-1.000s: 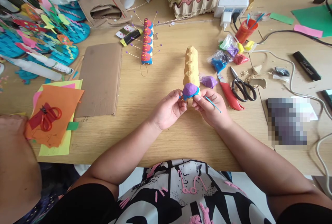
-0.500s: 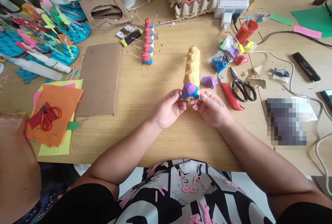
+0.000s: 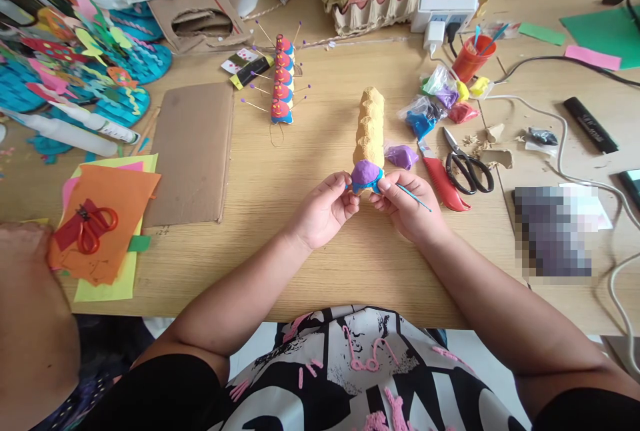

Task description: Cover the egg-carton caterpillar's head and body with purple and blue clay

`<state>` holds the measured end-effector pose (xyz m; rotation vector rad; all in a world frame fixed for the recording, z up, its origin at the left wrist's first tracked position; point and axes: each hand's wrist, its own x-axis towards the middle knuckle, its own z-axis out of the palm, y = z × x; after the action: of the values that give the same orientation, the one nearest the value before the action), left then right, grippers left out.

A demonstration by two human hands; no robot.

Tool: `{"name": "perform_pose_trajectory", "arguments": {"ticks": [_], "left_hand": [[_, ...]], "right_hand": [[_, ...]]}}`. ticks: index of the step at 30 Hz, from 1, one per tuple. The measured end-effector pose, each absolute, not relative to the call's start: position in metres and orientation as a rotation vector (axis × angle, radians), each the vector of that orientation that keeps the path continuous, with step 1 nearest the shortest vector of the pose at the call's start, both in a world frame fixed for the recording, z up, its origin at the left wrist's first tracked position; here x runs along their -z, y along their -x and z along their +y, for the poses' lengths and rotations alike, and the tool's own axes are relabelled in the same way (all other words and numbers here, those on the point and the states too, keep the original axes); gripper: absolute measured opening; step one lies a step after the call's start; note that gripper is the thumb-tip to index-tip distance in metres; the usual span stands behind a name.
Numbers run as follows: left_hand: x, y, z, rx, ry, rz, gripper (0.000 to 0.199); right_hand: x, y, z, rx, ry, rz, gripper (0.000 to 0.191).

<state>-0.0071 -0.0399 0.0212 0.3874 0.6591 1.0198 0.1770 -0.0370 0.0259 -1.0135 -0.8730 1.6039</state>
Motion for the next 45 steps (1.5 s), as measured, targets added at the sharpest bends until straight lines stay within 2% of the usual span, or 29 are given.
{"name": "perform_pose_trajectory", "arguments": {"ticks": [5, 11, 19, 24, 40, 45], "left_hand": [[-0.0212, 0.0072, -0.0405, -1.016, -0.393, 0.676, 0.022], [-0.0209, 0.0069, -0.0394, -1.026, -0.415, 0.679, 0.024], [-0.0232, 0.0036, -0.0409, -1.034, -0.427, 0.713, 0.021], [-0.0226, 0.0043, -0.0412, -1.024, -0.418, 0.728, 0.02], [-0.0232, 0.0044, -0.0403, -1.034, -0.425, 0.709, 0.023], [-0.0242, 0.0039, -0.0403, -1.036, -0.426, 0.743, 0.021]], "right_hand": [[-0.0252, -0.1773, -0.0371, -1.585, 1.024, -0.874, 0.041], [-0.0291, -0.1781, -0.0377, -1.718, 0.939, -0.853, 0.044], [-0.0263, -0.1752, -0.0392, -1.523, 1.106, -0.949, 0.045], [-0.0267, -0.1766, -0.0404, -1.586, 1.066, -0.91, 0.041], [-0.0285, -0.1762, -0.0387, -1.752, 0.948, -0.76, 0.044], [-0.0296, -0.1759, -0.0385, -1.685, 0.995, -0.774, 0.042]]}}
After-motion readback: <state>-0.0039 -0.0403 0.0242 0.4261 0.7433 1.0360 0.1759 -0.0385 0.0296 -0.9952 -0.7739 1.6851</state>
